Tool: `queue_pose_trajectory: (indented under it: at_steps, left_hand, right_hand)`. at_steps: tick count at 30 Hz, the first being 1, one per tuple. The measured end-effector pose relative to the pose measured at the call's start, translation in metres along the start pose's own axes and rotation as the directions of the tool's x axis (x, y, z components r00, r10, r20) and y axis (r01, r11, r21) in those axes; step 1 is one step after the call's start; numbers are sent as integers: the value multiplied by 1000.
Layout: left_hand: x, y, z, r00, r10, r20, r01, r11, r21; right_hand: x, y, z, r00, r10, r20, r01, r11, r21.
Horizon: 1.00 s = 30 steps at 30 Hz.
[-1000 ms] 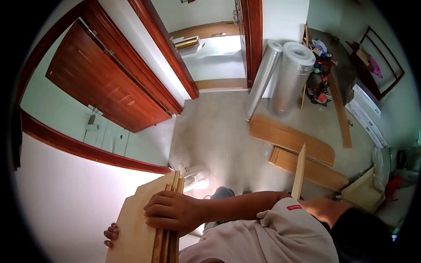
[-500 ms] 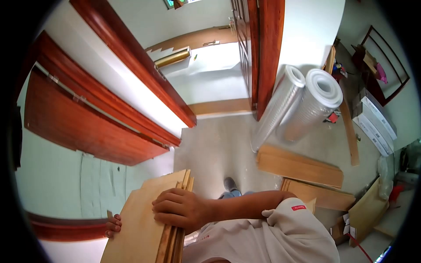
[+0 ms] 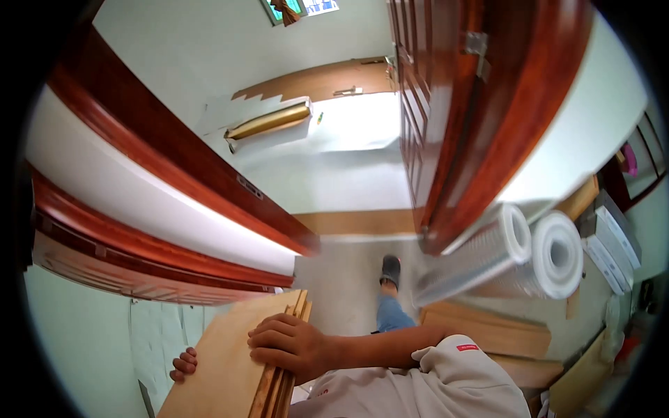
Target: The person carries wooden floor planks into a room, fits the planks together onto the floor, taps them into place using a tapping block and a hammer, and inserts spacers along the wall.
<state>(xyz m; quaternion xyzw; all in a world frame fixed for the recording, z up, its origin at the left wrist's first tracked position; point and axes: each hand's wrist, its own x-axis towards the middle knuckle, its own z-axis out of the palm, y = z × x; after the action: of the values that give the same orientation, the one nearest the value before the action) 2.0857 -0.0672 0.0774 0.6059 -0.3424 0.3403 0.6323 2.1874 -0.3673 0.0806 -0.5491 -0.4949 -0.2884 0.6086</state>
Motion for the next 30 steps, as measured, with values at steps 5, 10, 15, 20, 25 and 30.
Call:
queue_pose_trajectory:
  at_steps: [5,10,15,20,25,30]
  left_hand:
    - [58,-63,38,993,-31,-112,45,991,126]
    - [106,-135,86,986,-41,-161,60,991,118]
    - [164,-191,102,994,-75,-84,79,996,38]
    - [199,-259,138,970,15,-244,-43,993,-110]
    - [220,-316,110,986,35,-165,-45,997,-56]
    - [246,-386,92,979,24,-202,-39,997,-69]
  right_hand:
    - [38,95,-54,999,17,48,-23,992,122]
    - [67,173,-106,998,-42,48,36,993,110]
    - [102,212,-148,999,-47,12,47,999,22]
    - [114,252,-178,999,-37,-1,37,999,-34]
    - [135,311,-193,999,-46,0,46,998,-29]
    - [152,393,-192,999,-51,-7,51,999,-15]
